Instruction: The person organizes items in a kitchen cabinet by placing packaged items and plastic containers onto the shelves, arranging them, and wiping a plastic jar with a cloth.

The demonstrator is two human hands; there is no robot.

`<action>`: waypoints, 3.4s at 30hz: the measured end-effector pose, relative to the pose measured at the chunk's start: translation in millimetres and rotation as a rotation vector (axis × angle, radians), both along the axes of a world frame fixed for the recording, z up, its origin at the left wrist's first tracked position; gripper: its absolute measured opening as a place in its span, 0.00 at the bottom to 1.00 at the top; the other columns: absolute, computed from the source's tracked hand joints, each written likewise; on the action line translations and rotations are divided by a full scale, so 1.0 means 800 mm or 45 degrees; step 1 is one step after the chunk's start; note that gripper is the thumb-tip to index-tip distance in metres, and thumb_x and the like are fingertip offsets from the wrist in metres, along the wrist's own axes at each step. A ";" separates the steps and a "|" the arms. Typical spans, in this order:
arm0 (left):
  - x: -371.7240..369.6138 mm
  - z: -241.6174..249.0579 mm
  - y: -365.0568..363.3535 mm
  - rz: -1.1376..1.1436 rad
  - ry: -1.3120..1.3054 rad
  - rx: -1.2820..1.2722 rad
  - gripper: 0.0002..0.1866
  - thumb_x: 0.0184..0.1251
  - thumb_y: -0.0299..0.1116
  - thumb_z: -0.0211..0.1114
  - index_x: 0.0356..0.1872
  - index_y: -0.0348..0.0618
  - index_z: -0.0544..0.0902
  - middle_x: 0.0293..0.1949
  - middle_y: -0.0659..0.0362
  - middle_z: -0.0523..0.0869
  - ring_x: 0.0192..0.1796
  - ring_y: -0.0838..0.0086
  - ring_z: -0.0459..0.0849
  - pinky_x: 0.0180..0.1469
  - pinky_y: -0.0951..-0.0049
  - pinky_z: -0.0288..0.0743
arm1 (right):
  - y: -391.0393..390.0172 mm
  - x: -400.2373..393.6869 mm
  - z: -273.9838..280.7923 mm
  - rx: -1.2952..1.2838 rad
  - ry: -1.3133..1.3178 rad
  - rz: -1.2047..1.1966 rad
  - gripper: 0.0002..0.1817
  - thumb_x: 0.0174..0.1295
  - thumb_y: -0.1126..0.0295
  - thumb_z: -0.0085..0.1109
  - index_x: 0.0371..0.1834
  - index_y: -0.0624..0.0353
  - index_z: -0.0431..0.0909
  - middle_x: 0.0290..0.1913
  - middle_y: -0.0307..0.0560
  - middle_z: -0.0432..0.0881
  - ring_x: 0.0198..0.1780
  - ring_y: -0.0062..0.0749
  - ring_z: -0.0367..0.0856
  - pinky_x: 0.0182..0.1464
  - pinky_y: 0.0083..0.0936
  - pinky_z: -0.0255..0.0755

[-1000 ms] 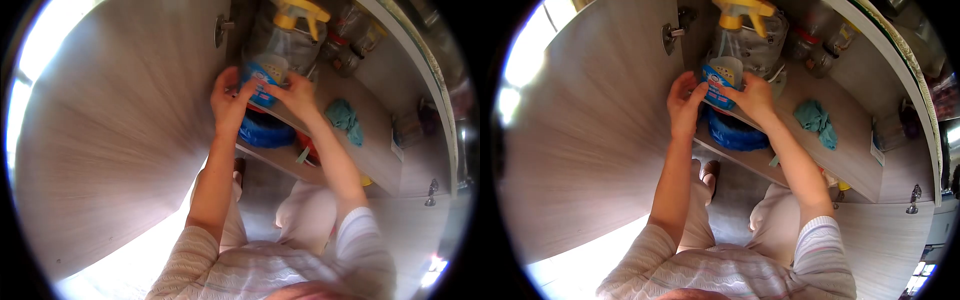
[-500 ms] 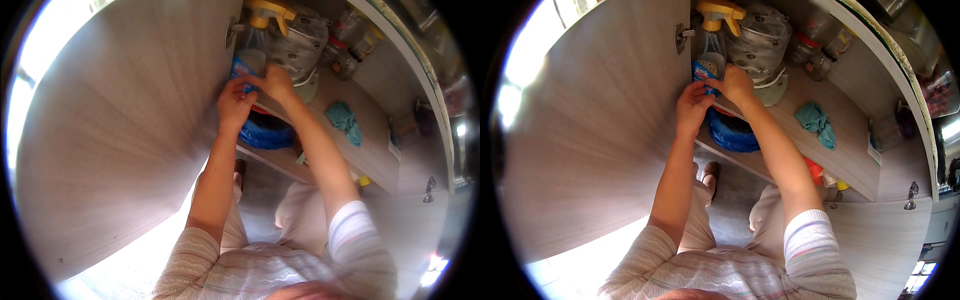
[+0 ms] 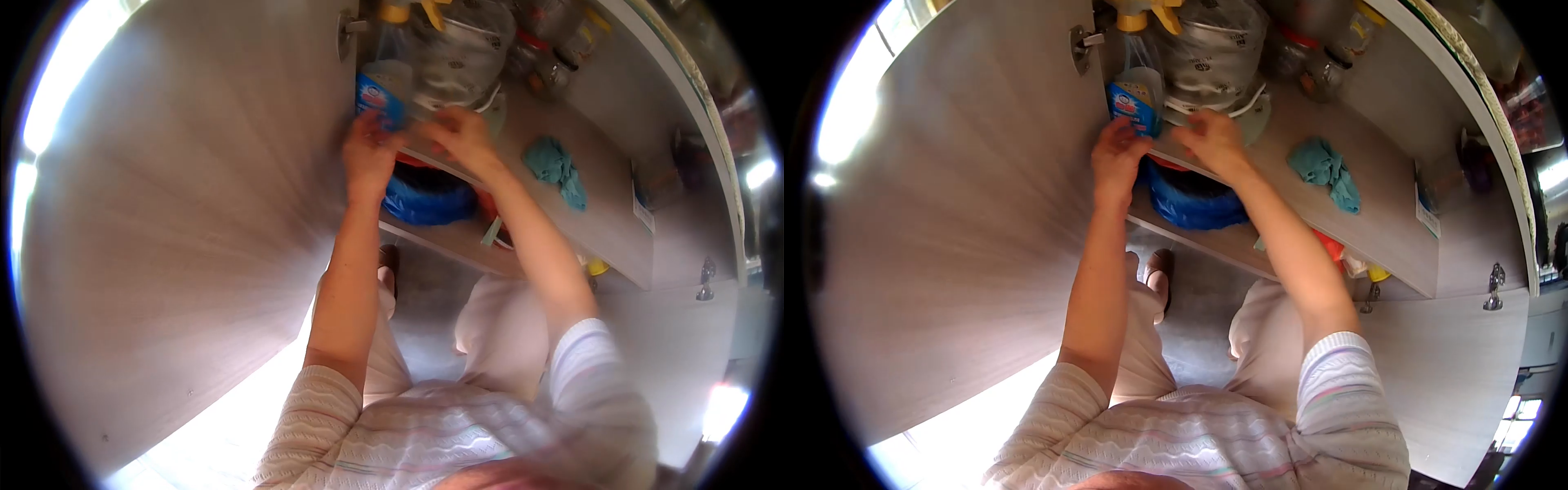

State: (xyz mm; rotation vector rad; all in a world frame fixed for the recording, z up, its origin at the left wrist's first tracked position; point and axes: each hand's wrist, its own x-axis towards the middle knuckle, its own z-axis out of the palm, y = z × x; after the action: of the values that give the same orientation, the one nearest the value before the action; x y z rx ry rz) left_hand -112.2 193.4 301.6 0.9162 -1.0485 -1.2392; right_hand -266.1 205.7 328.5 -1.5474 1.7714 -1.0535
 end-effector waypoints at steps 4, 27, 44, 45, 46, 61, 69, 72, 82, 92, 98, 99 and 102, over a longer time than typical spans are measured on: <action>0.005 -0.004 0.001 0.014 -0.017 0.086 0.22 0.44 0.25 0.64 0.45 0.35 0.73 0.37 0.55 0.78 0.38 0.75 0.76 0.40 0.77 0.70 | 0.022 -0.089 -0.018 0.112 -0.096 -0.324 0.16 0.50 0.70 0.55 0.41 0.65 0.74 0.27 0.48 0.80 0.23 0.28 0.80 0.18 0.21 0.71; -0.010 -0.001 0.010 -0.208 -0.114 0.109 0.17 0.48 0.28 0.61 0.42 0.36 0.75 0.34 0.59 0.79 0.36 0.78 0.77 0.36 0.80 0.70 | -0.096 -0.165 -0.015 0.122 0.697 -0.423 0.19 0.49 0.52 0.53 0.33 0.56 0.81 0.31 0.45 0.81 0.39 0.41 0.79 0.40 0.35 0.70; -0.049 -0.015 0.005 -0.401 -0.530 -0.009 0.15 0.47 0.29 0.60 0.39 0.38 0.79 0.32 0.53 0.82 0.33 0.73 0.80 0.39 0.76 0.72 | -0.037 -0.169 -0.001 -0.074 0.891 0.113 0.11 0.49 0.59 0.56 0.31 0.51 0.79 0.31 0.44 0.80 0.34 0.36 0.78 0.37 0.30 0.71; -0.056 -0.024 0.000 -0.405 -0.552 -0.067 0.15 0.47 0.28 0.60 0.40 0.37 0.79 0.30 0.56 0.81 0.31 0.75 0.79 0.36 0.78 0.71 | -0.033 -0.165 -0.002 -0.063 0.909 0.084 0.10 0.49 0.59 0.56 0.31 0.51 0.79 0.31 0.43 0.80 0.34 0.37 0.78 0.37 0.31 0.71; -0.066 -0.030 -0.002 -0.406 -0.571 -0.123 0.16 0.47 0.28 0.59 0.41 0.36 0.78 0.27 0.59 0.80 0.30 0.78 0.78 0.33 0.80 0.69 | -0.030 -0.162 -0.005 -0.052 0.928 0.058 0.10 0.48 0.59 0.56 0.30 0.51 0.79 0.31 0.43 0.80 0.34 0.37 0.78 0.37 0.31 0.71; -0.127 0.015 0.018 -0.129 -1.459 -0.242 0.16 0.52 0.34 0.58 0.44 0.55 0.78 0.32 0.54 0.82 0.40 0.61 0.79 0.43 0.64 0.72 | 0.004 -0.158 -0.007 0.162 0.160 -0.100 0.16 0.48 0.57 0.59 0.29 0.60 0.77 0.24 0.45 0.79 0.24 0.31 0.78 0.30 0.27 0.71; -0.129 -0.007 0.010 0.009 -1.309 -0.389 0.08 0.50 0.34 0.61 0.33 0.52 0.82 0.29 0.56 0.82 0.33 0.63 0.80 0.37 0.66 0.73 | -0.039 -0.170 -0.012 0.202 0.328 -0.199 0.15 0.49 0.59 0.60 0.29 0.62 0.77 0.20 0.40 0.77 0.20 0.25 0.76 0.18 0.22 0.65; -0.131 -0.007 0.012 0.069 -1.301 -0.467 0.06 0.50 0.33 0.61 0.30 0.52 0.82 0.30 0.57 0.80 0.33 0.62 0.80 0.36 0.65 0.73 | -0.056 -0.194 -0.037 0.113 0.121 -0.243 0.13 0.48 0.62 0.60 0.29 0.62 0.77 0.19 0.40 0.76 0.20 0.25 0.75 0.16 0.21 0.64; -0.138 -0.013 0.010 0.160 -1.259 -0.557 0.05 0.47 0.31 0.63 0.27 0.51 0.82 0.28 0.60 0.79 0.28 0.66 0.79 0.32 0.68 0.72 | -0.038 -0.191 -0.017 0.295 -0.337 -0.426 0.10 0.48 0.69 0.57 0.31 0.64 0.74 0.23 0.42 0.75 0.23 0.25 0.74 0.19 0.23 0.70; -0.135 -0.006 0.013 0.026 -1.232 -0.448 0.04 0.49 0.32 0.61 0.27 0.53 0.82 0.33 0.56 0.78 0.35 0.58 0.79 0.36 0.63 0.72 | -0.047 -0.202 -0.018 0.522 -0.551 -0.312 0.08 0.50 0.72 0.54 0.33 0.63 0.72 0.31 0.45 0.76 0.29 0.29 0.77 0.25 0.26 0.76; -0.135 -0.007 0.014 0.042 -1.195 -0.471 0.04 0.49 0.32 0.61 0.27 0.53 0.82 0.32 0.55 0.79 0.34 0.58 0.79 0.35 0.62 0.72 | -0.034 -0.228 -0.020 0.428 -1.107 -0.244 0.05 0.51 0.68 0.53 0.26 0.56 0.70 0.26 0.42 0.74 0.26 0.31 0.76 0.20 0.19 0.66; -0.136 -0.009 0.014 0.072 -1.193 -0.504 0.04 0.48 0.31 0.62 0.27 0.52 0.82 0.29 0.56 0.78 0.31 0.61 0.79 0.33 0.65 0.72 | -0.035 -0.229 -0.022 0.383 -1.225 -0.201 0.05 0.51 0.68 0.53 0.26 0.56 0.69 0.26 0.42 0.74 0.26 0.31 0.75 0.20 0.19 0.64; -0.137 -0.012 0.012 0.127 -1.184 -0.565 0.04 0.47 0.29 0.64 0.27 0.49 0.82 0.24 0.59 0.77 0.26 0.67 0.78 0.30 0.70 0.71 | -0.039 -0.231 -0.037 0.252 -1.570 -0.089 0.05 0.52 0.68 0.52 0.25 0.55 0.68 0.27 0.42 0.74 0.23 0.30 0.71 0.17 0.17 0.58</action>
State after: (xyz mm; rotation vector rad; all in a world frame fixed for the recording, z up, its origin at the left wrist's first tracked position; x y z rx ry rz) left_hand -221.8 202.9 292.0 1.1876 -1.8792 -0.4103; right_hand -450.5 174.3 298.8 -0.4405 0.9771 -1.3625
